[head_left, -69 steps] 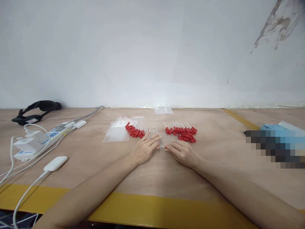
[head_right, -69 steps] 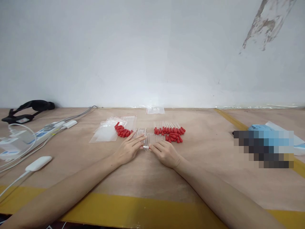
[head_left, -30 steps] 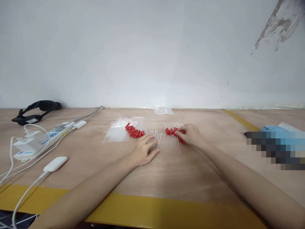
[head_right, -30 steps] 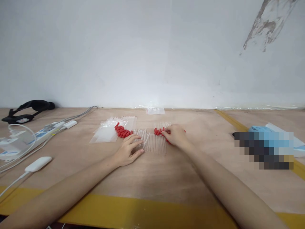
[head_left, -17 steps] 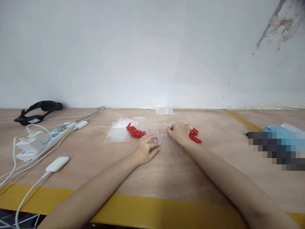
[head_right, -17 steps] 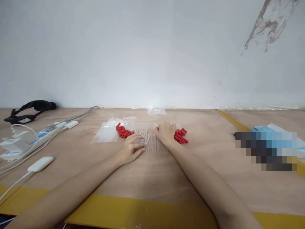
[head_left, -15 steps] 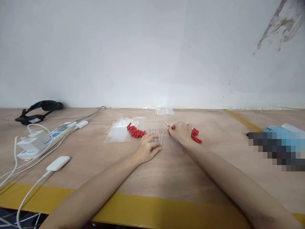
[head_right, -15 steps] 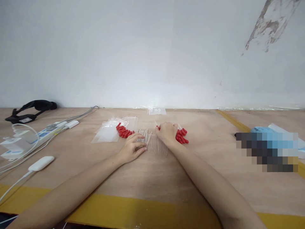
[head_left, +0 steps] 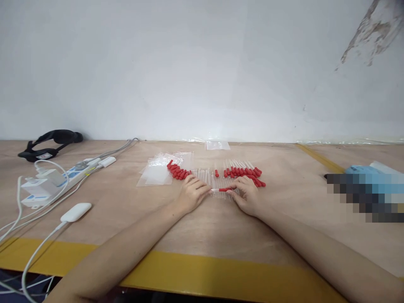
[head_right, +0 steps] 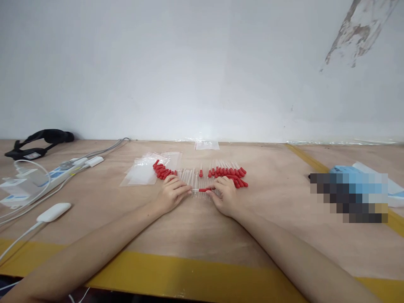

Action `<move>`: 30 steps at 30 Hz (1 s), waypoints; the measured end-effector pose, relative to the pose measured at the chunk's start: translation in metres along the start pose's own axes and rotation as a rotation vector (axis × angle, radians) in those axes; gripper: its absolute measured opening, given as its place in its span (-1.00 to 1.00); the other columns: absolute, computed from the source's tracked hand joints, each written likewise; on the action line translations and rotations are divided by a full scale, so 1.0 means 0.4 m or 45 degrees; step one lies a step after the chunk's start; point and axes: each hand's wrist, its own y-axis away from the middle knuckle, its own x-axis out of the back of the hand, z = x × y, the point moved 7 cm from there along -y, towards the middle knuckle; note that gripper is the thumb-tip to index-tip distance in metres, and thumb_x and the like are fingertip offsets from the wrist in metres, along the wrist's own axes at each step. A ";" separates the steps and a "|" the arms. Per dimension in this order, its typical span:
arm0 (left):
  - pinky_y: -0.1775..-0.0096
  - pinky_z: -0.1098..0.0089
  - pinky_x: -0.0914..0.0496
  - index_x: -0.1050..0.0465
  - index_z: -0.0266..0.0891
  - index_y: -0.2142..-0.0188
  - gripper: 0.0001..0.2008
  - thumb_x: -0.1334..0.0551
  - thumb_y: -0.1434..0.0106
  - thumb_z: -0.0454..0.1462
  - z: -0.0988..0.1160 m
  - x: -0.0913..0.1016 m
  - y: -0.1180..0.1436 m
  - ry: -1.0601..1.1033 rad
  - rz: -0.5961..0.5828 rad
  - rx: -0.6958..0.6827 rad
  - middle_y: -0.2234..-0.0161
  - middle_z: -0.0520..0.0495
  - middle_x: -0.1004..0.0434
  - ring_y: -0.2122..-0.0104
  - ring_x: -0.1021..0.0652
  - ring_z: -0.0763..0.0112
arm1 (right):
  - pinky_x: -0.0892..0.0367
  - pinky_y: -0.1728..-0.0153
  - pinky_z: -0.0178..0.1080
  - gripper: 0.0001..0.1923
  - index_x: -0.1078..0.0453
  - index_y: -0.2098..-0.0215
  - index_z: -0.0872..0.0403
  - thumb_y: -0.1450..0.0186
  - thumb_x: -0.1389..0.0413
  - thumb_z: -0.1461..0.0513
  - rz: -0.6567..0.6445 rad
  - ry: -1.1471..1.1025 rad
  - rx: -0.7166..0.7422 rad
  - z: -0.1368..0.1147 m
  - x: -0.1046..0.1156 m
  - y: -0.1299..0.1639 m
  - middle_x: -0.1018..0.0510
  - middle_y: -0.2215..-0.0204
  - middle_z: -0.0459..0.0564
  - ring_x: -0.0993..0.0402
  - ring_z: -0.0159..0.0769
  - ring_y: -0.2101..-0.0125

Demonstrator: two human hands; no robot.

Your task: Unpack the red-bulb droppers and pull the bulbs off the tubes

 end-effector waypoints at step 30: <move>0.34 0.36 -0.28 -0.40 -0.26 0.34 -0.79 -0.01 -0.29 -0.28 -0.035 0.046 0.036 -0.011 -0.001 0.111 0.50 -0.05 -0.39 0.44 -0.40 0.41 | -0.20 0.34 -0.26 -0.82 -0.45 0.34 0.07 -0.25 0.00 0.21 0.145 0.339 0.300 -0.017 0.049 0.016 -0.46 0.54 -0.02 -0.31 -0.37 0.47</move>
